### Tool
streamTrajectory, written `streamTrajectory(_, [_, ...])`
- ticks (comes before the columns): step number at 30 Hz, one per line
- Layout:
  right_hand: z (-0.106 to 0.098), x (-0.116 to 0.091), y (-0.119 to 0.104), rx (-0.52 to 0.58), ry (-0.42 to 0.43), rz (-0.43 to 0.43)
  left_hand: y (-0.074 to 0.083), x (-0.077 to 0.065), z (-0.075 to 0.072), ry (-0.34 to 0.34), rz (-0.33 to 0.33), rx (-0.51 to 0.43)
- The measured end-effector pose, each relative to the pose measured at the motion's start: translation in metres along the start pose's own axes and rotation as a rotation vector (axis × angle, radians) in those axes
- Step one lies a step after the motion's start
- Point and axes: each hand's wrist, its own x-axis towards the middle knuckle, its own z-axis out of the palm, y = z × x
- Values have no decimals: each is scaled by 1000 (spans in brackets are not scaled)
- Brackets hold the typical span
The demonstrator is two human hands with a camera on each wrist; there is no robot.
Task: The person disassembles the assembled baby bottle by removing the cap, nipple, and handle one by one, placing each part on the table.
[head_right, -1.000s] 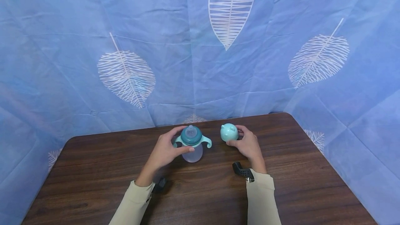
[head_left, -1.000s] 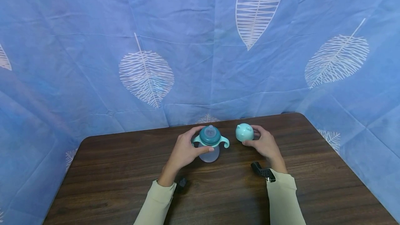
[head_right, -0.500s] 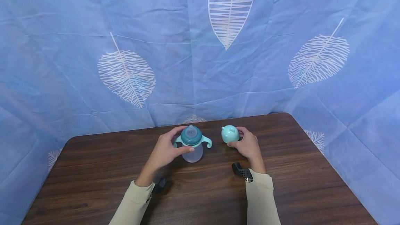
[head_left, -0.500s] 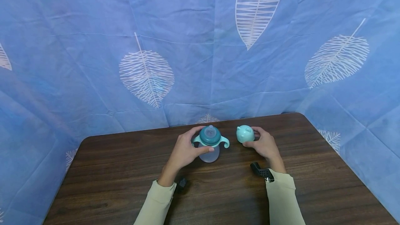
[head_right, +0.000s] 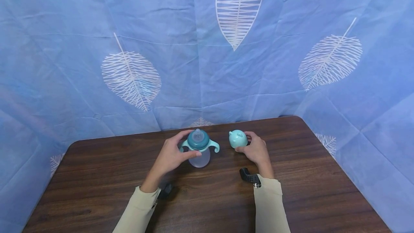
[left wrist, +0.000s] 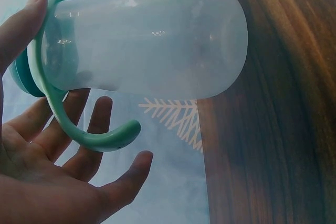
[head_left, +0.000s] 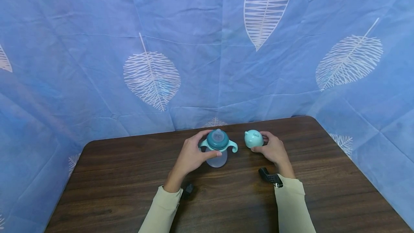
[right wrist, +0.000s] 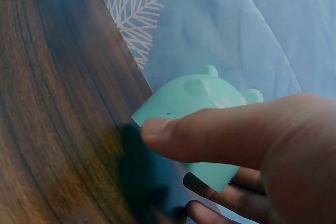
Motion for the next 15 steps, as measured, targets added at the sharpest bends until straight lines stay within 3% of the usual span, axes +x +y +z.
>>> streamTrajectory(15, [2, 1, 2, -32, -1, -8, 1, 0, 0, 0, -11, 6])
